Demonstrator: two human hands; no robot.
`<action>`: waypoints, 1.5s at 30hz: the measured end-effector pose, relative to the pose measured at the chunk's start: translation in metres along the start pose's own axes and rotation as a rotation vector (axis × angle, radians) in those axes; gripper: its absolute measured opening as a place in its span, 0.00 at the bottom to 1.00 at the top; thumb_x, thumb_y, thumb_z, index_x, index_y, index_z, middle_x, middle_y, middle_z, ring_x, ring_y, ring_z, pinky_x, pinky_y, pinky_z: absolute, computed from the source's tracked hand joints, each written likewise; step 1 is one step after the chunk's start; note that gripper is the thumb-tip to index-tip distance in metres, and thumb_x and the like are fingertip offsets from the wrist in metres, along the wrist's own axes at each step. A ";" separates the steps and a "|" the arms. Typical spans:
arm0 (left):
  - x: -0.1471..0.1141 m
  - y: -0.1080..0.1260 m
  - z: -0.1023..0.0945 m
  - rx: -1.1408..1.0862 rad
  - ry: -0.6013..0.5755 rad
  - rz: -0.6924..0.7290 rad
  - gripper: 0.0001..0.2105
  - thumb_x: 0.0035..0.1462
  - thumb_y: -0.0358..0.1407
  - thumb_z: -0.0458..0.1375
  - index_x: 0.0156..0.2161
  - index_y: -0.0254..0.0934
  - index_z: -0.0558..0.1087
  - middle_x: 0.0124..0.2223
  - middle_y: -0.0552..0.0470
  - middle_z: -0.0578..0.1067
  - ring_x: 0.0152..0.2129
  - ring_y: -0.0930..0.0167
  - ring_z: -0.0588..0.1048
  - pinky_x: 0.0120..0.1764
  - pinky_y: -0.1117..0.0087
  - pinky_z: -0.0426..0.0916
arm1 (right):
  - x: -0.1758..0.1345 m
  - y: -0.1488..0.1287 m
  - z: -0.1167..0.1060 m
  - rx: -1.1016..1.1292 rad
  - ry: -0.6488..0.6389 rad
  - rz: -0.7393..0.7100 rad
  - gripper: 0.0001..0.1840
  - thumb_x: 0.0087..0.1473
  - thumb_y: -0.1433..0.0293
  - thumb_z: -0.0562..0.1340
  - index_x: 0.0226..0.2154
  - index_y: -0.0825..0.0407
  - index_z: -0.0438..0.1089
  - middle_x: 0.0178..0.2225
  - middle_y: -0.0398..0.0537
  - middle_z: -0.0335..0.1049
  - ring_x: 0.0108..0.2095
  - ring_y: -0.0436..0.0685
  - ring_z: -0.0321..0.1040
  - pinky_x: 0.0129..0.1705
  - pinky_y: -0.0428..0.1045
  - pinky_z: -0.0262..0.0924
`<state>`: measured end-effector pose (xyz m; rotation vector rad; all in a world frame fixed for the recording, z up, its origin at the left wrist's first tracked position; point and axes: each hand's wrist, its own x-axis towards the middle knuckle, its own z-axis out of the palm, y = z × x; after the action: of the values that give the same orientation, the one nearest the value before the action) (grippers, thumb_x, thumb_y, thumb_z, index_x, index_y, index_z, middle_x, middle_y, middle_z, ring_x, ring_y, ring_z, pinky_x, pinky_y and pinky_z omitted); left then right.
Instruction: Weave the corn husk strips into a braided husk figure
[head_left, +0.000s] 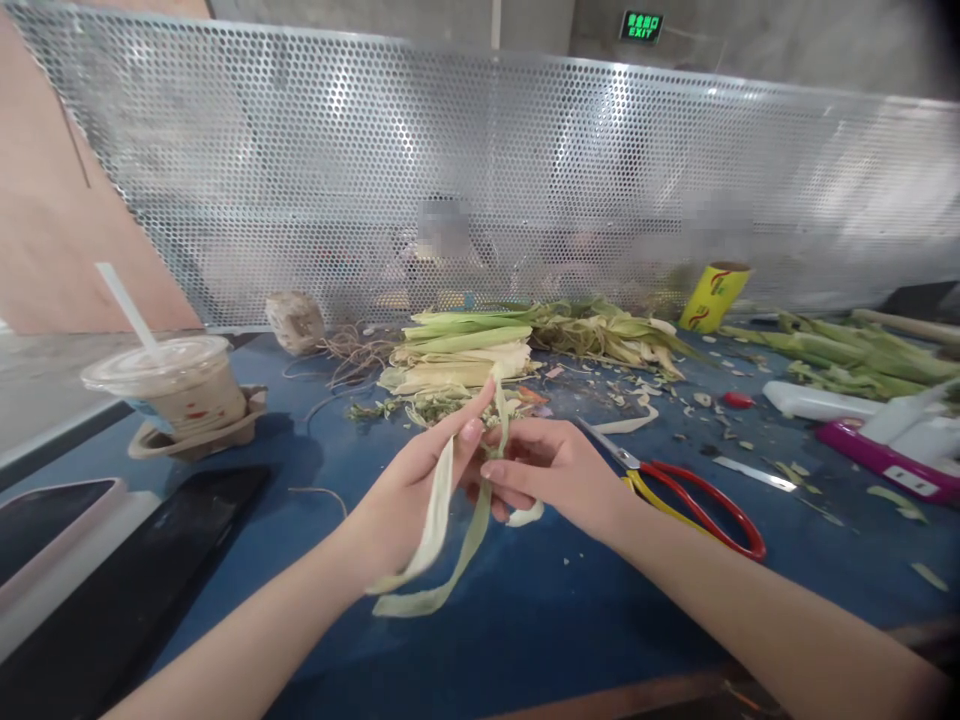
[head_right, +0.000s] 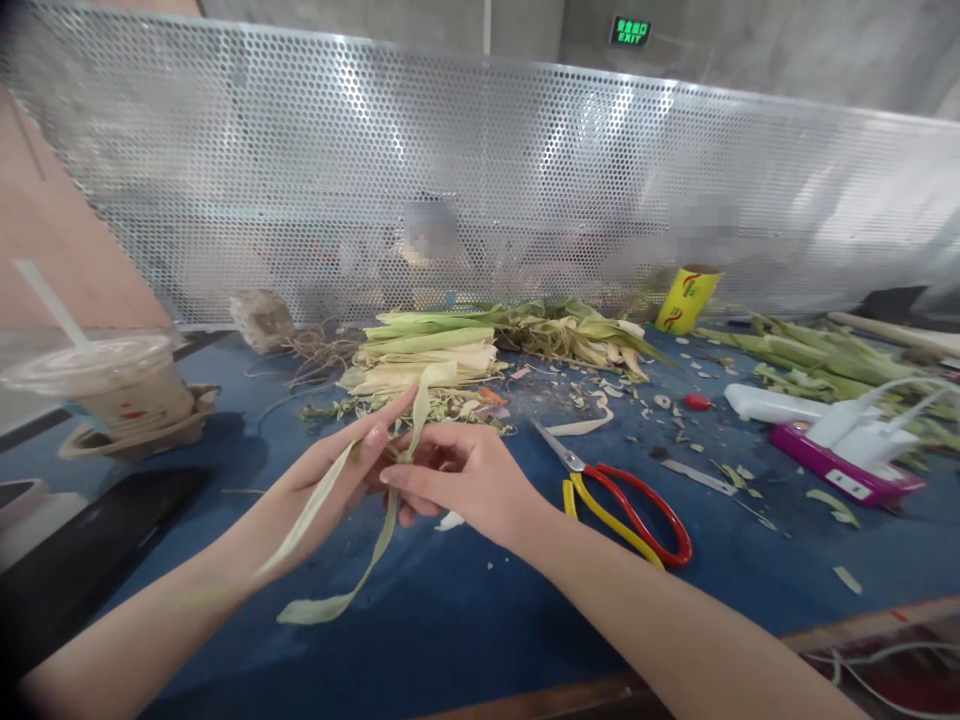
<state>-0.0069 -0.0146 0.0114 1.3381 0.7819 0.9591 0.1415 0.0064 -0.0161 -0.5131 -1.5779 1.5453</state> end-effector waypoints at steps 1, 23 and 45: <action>-0.001 0.000 0.000 -0.003 -0.004 0.006 0.26 0.58 0.40 0.47 0.60 0.38 0.49 0.25 0.54 0.75 0.22 0.72 0.72 0.29 0.72 0.66 | -0.001 0.000 0.001 -0.002 0.035 -0.001 0.05 0.48 0.69 0.61 0.29 0.54 0.68 0.13 0.35 0.56 0.16 0.46 0.59 0.24 0.46 0.59; 0.002 -0.005 -0.008 0.217 0.056 0.059 0.19 0.46 0.30 0.60 0.47 0.39 0.71 0.25 0.56 0.76 0.26 0.73 0.74 0.35 0.72 0.69 | -0.001 -0.005 -0.006 -0.333 0.320 0.026 0.11 0.45 0.62 0.62 0.25 0.53 0.65 0.21 0.41 0.64 0.20 0.47 0.63 0.19 0.43 0.52; 0.003 0.000 -0.010 0.201 0.217 0.036 0.12 0.43 0.30 0.63 0.37 0.39 0.77 0.30 0.52 0.79 0.26 0.71 0.75 0.32 0.72 0.69 | -0.002 -0.012 -0.010 -0.340 0.189 0.079 0.09 0.43 0.65 0.64 0.23 0.53 0.65 0.22 0.41 0.67 0.21 0.47 0.63 0.23 0.44 0.57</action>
<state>-0.0148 -0.0074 0.0105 1.4397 1.0452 1.0893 0.1532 0.0091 -0.0060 -0.8928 -1.6943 1.2462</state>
